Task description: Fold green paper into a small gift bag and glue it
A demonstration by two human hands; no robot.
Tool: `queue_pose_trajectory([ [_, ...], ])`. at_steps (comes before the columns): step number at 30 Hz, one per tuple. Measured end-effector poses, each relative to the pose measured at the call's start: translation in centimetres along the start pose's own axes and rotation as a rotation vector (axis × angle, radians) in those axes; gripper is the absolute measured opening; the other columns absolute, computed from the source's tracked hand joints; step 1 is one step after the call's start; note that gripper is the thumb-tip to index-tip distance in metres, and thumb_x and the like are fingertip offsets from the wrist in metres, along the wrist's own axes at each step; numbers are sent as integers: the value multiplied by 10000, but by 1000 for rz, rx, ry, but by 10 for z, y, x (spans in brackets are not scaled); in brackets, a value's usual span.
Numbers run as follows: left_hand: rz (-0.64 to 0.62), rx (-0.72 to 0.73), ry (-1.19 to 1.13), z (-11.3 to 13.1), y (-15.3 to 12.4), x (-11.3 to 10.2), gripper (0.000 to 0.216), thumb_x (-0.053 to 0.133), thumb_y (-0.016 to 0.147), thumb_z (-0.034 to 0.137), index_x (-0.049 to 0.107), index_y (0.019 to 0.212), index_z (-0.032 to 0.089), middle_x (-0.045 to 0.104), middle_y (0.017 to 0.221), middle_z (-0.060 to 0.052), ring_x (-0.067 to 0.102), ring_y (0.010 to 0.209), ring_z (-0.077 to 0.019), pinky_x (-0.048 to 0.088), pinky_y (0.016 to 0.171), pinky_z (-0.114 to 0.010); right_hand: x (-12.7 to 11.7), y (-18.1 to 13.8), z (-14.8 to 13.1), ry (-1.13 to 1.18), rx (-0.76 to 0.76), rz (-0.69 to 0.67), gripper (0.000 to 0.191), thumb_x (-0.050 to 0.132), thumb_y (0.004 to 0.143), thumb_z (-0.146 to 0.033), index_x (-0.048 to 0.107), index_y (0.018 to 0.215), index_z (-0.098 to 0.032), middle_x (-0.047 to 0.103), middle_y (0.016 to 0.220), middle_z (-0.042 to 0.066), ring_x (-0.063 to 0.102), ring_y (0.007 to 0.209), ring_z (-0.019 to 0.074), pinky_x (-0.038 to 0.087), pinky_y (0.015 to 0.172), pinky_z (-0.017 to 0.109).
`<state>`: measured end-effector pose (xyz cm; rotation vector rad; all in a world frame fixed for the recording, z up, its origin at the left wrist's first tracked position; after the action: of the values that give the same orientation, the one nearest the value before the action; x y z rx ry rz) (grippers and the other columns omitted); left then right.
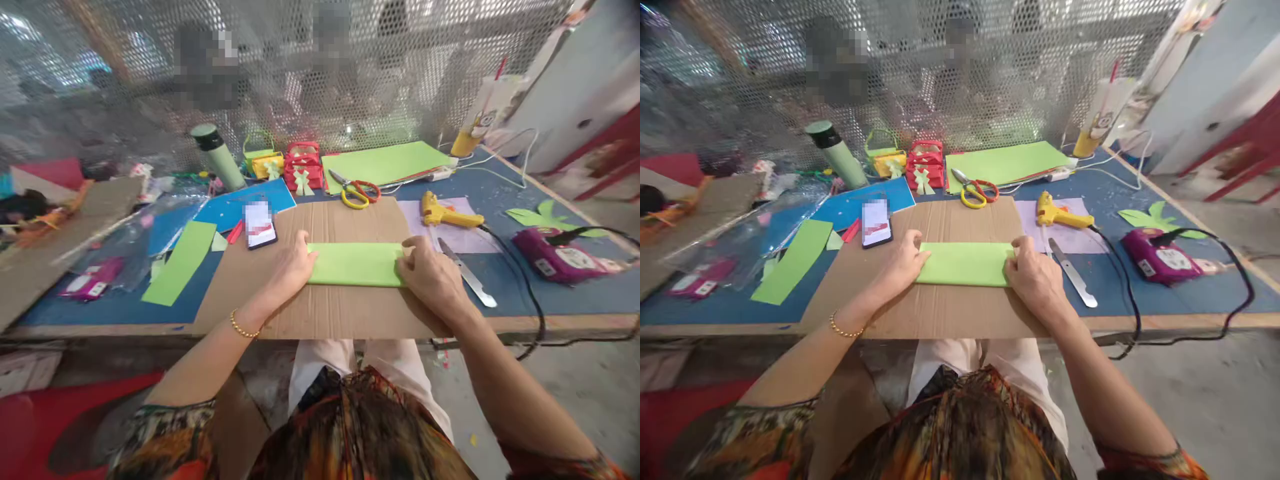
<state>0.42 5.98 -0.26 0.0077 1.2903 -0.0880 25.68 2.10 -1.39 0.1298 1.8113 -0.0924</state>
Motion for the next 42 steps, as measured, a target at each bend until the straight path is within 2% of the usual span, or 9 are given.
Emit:
queue_pose_trajectory([
  [13,11,14,67,-1,2,2,327,532,1015,252,492,1311,118,736,1023,-145,711,978,-281,494,794,-354,4,2,5,29,-55,97,381,474,926,-260,528,1288,-154,749,853,85,665,755,263,304,613,318],
  [17,-19,99,167,4,-1,1,222,479,1042,263,566,1222,167,736,913,-104,708,865,-272,454,703,-341,5,0,4,23,-63,121,351,479,931,-238,545,1267,-158,755,872,88,670,778,259,308,614,316],
  [21,-19,162,261,9,-7,1,250,415,1067,262,636,1155,186,724,895,-118,697,826,-287,422,665,-354,6,1,3,-3,-90,107,285,483,944,-240,614,1191,-185,760,859,76,662,765,237,285,606,309],
  [25,182,360,473,23,-13,1,294,387,1025,109,677,1063,142,684,1066,-193,660,975,-328,446,768,-411,6,2,2,-38,-85,67,242,481,958,-242,673,1101,-206,775,888,78,648,737,213,251,599,304],
  [27,238,483,521,29,-15,6,308,371,1007,65,672,1029,122,668,1066,-206,638,977,-330,452,778,-424,4,2,1,-43,-79,50,252,479,963,-242,677,1114,-200,778,903,84,646,742,211,245,598,302],
  [32,236,692,486,34,-14,13,305,361,1004,41,652,1054,115,660,1061,-186,621,973,-300,470,782,-400,0,-2,-6,-120,-81,23,297,441,984,-239,666,1171,-191,764,890,102,624,704,208,208,590,313],
  [36,180,704,452,34,-12,12,340,336,985,7,653,1064,103,675,1043,-170,633,960,-279,488,792,-388,-1,-4,-8,-180,-74,-11,337,380,1014,-262,630,1233,-200,753,886,113,631,706,225,184,593,323],
  [39,161,670,430,38,-15,10,266,389,1011,92,652,1051,85,677,1067,-186,644,982,-294,500,818,-407,-1,-4,-9,-193,-65,-29,351,359,1024,-276,606,1262,-204,748,900,117,643,733,244,195,606,323],
  [42,138,583,408,42,-18,8,319,492,1049,336,635,1142,65,657,1183,-216,631,1105,-331,499,893,-427,-1,-5,-10,-205,-69,-18,356,354,1027,-274,596,1278,-204,747,930,122,646,758,251,210,619,325],
])
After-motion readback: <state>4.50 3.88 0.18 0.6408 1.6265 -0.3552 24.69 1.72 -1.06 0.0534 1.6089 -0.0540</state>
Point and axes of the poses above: each hand's wrist, its own y-axis towards the middle knuckle, its own x-axis out of the palm, z = x × y, the point moved 6 cm from there along y, towards the middle knuckle
